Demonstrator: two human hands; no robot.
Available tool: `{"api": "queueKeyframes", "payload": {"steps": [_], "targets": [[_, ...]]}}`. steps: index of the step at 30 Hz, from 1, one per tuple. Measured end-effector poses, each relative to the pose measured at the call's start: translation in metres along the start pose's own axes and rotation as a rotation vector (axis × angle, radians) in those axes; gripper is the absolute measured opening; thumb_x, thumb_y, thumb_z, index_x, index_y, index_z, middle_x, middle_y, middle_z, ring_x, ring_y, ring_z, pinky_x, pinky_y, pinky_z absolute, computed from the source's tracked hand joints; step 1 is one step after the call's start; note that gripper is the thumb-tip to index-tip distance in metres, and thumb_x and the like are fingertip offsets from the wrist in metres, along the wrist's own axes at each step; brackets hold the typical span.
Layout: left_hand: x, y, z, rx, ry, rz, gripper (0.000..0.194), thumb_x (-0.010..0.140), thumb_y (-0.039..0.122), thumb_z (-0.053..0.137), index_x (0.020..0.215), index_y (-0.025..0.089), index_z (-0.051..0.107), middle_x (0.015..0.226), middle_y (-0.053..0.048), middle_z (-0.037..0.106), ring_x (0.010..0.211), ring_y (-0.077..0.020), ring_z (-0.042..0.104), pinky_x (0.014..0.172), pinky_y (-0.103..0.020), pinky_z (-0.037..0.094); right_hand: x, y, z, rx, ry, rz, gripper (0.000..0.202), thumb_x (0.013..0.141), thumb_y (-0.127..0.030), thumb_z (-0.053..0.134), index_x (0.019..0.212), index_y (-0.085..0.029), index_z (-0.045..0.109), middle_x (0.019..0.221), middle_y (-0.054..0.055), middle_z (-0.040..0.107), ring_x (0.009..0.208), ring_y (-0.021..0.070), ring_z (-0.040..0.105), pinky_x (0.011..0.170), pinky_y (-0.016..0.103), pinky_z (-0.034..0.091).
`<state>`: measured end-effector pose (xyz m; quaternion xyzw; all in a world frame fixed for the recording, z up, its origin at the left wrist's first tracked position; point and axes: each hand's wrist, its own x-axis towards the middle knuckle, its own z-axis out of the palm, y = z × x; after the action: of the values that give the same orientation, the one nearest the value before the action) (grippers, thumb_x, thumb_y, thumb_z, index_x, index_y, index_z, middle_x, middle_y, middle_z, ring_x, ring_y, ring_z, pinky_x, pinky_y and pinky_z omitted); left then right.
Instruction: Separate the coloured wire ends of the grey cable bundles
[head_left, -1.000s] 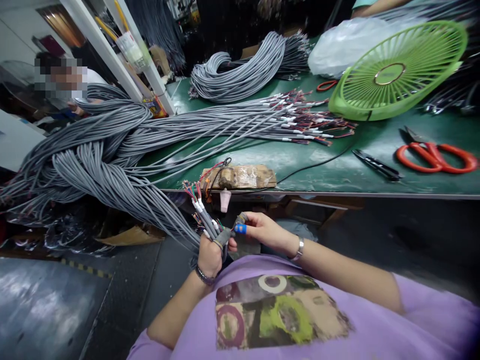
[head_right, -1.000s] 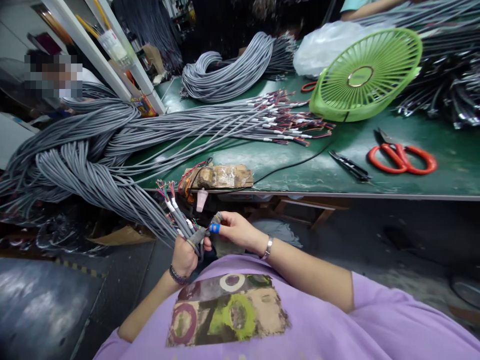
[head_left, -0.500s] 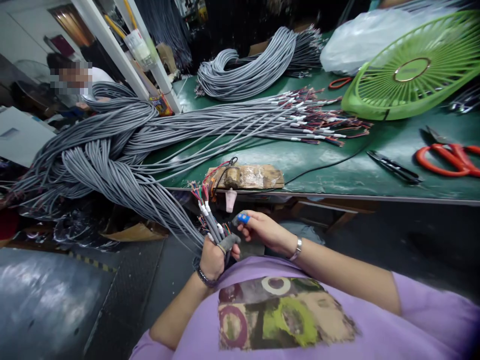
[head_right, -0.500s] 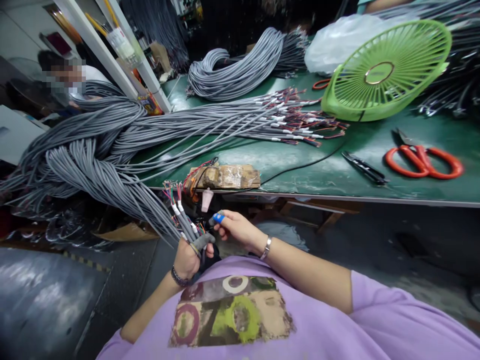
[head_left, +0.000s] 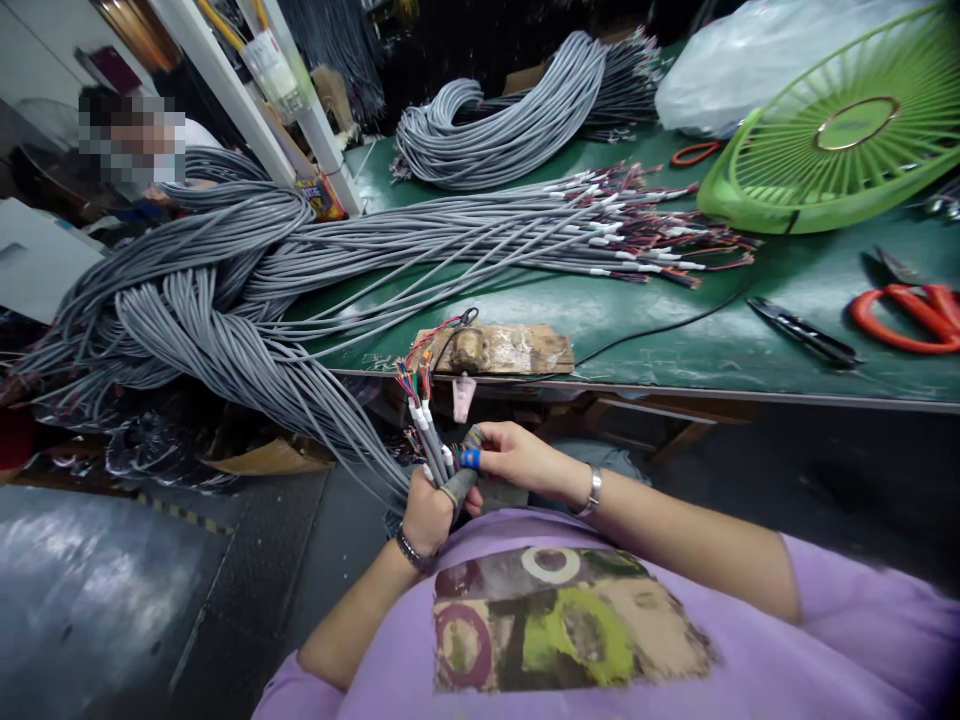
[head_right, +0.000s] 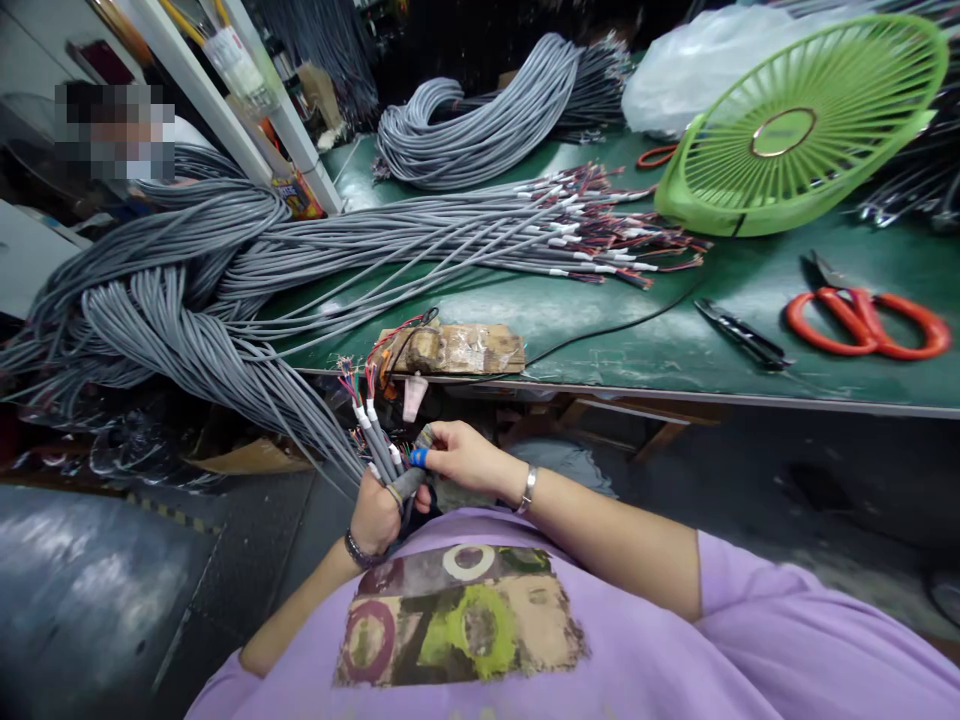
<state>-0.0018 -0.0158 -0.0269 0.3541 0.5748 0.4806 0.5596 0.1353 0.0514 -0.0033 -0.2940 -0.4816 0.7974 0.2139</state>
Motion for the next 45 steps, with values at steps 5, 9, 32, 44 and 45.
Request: {"api": "queueKeyframes", "payload": {"steps": [5,9,32,44,45], "targets": [[0.005,0.003,0.003,-0.086,0.076,0.031,0.030,0.068,0.041,0.071,0.060,0.014,0.061,0.047,-0.001,0.060,0.039,-0.0114,0.053,0.041,-0.023,0.046,-0.002,0.003,-0.004,-0.030,0.121,-0.059,0.037,0.066,-0.049,0.071,0.069,-0.018,0.051,0.052,-0.004,0.056,0.048,0.0090,0.046,0.048,0.023,0.032],[0.007,0.009,0.003,-0.180,0.130,0.041,0.028,0.067,0.039,0.072,0.060,0.013,0.061,0.047,0.000,0.059,0.039,-0.0098,0.053,0.041,-0.021,0.044,-0.002,0.009,-0.009,-0.003,0.200,-0.100,0.039,0.060,-0.048,0.076,0.070,-0.015,0.058,0.061,-0.003,0.055,0.052,0.0069,0.042,0.051,0.023,0.034],[0.002,0.008,-0.003,-0.239,0.096,0.030,0.023,0.065,0.034,0.073,0.062,0.012,0.065,0.045,0.001,0.058,0.038,-0.0089,0.052,0.039,-0.019,0.043,-0.005,0.009,-0.013,0.180,0.193,0.015,0.025,0.062,-0.033,0.072,0.076,-0.016,0.060,0.070,-0.001,0.059,0.056,0.0075,0.048,0.055,0.023,0.040],[-0.002,0.004,-0.004,-0.124,0.035,0.042,0.025,0.068,0.034,0.071,0.059,0.013,0.060,0.044,0.001,0.058,0.036,-0.0097,0.051,0.039,-0.020,0.044,0.005,0.004,0.012,0.107,0.000,-0.062,0.037,0.068,-0.049,0.071,0.073,-0.019,0.050,0.049,-0.003,0.059,0.047,0.0152,0.056,0.053,0.029,0.043],[-0.003,0.004,-0.004,-0.133,0.041,0.037,0.025,0.068,0.034,0.071,0.060,0.012,0.060,0.045,0.000,0.058,0.037,-0.0097,0.052,0.039,-0.020,0.044,0.005,0.005,0.011,0.102,0.023,-0.066,0.037,0.067,-0.049,0.072,0.072,-0.018,0.051,0.050,-0.002,0.059,0.049,0.0145,0.057,0.054,0.028,0.042]]}}
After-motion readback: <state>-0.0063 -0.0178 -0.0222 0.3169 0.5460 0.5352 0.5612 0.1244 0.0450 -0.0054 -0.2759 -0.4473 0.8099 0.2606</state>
